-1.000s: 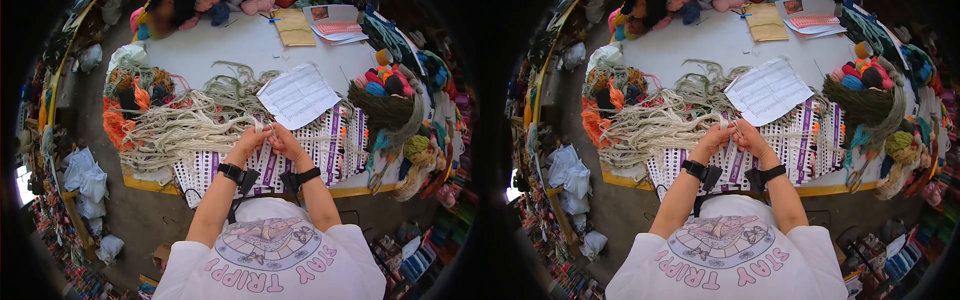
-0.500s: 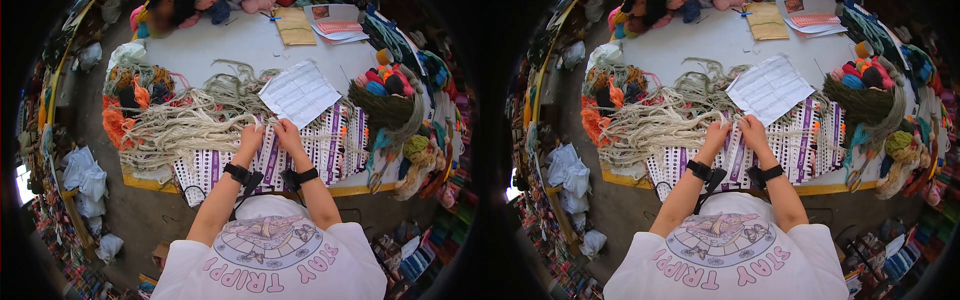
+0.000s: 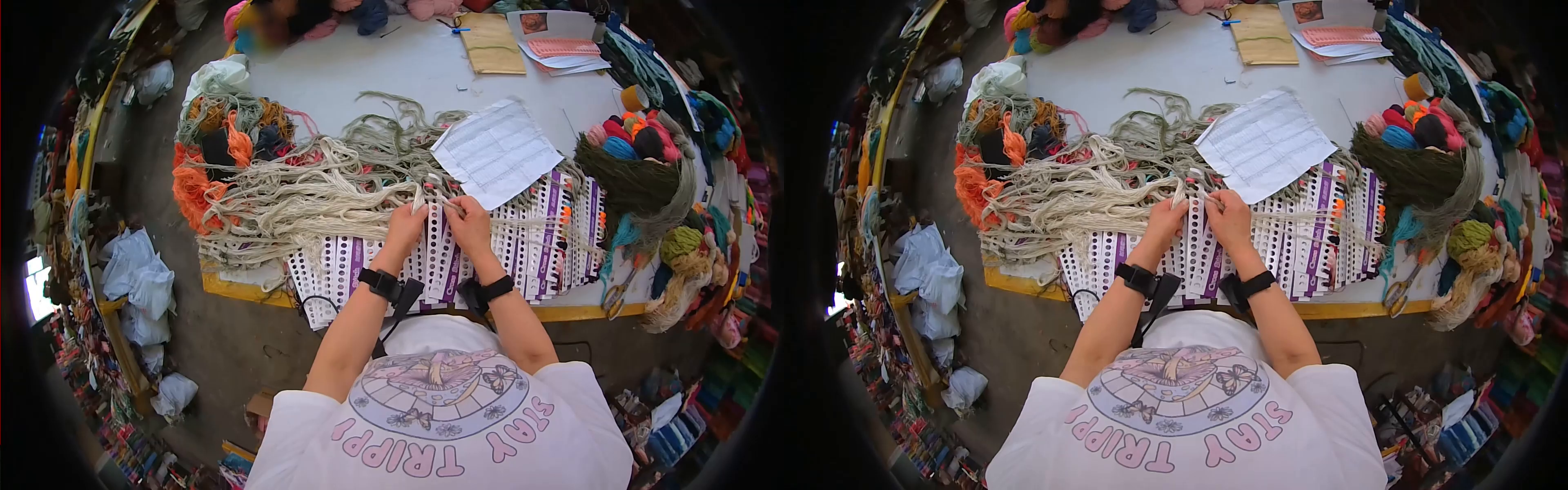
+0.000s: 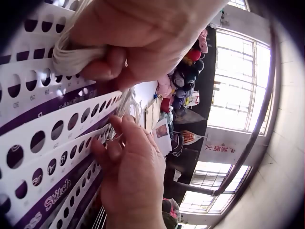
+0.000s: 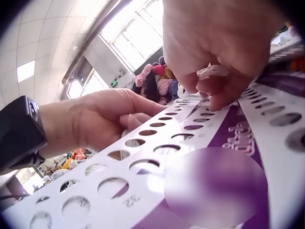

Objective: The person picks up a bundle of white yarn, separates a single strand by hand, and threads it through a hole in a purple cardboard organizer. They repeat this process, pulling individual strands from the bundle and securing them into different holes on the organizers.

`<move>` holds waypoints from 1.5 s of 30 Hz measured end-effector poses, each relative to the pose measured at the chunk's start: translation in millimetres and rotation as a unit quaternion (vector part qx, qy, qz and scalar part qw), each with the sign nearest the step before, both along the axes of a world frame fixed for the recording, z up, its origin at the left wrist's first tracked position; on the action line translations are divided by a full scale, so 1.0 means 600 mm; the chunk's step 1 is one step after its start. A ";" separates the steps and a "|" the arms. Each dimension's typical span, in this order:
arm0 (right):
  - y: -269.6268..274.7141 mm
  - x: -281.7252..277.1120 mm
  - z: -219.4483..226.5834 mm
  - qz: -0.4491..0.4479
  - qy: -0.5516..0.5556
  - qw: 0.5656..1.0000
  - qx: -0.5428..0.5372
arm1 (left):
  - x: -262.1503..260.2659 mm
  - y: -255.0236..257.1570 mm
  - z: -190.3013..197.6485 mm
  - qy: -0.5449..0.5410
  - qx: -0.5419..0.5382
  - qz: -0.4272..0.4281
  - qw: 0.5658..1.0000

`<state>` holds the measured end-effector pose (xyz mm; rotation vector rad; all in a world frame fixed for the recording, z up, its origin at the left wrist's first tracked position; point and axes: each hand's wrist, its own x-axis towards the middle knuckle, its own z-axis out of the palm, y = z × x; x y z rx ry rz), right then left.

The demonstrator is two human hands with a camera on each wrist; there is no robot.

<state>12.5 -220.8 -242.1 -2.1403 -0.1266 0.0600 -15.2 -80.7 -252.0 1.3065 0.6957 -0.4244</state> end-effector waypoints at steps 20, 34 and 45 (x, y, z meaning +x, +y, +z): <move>-0.001 -0.005 -0.019 0.026 0.026 0.999 -0.004 | 0.015 0.008 -0.018 0.017 -0.015 0.060 0.998; -0.009 0.013 -0.015 0.176 0.073 0.972 -0.137 | 0.011 0.055 0.009 0.055 -0.351 0.159 0.921; -0.014 0.041 0.016 0.209 0.302 0.930 -0.027 | 0.001 0.044 0.007 0.013 -0.292 0.096 0.952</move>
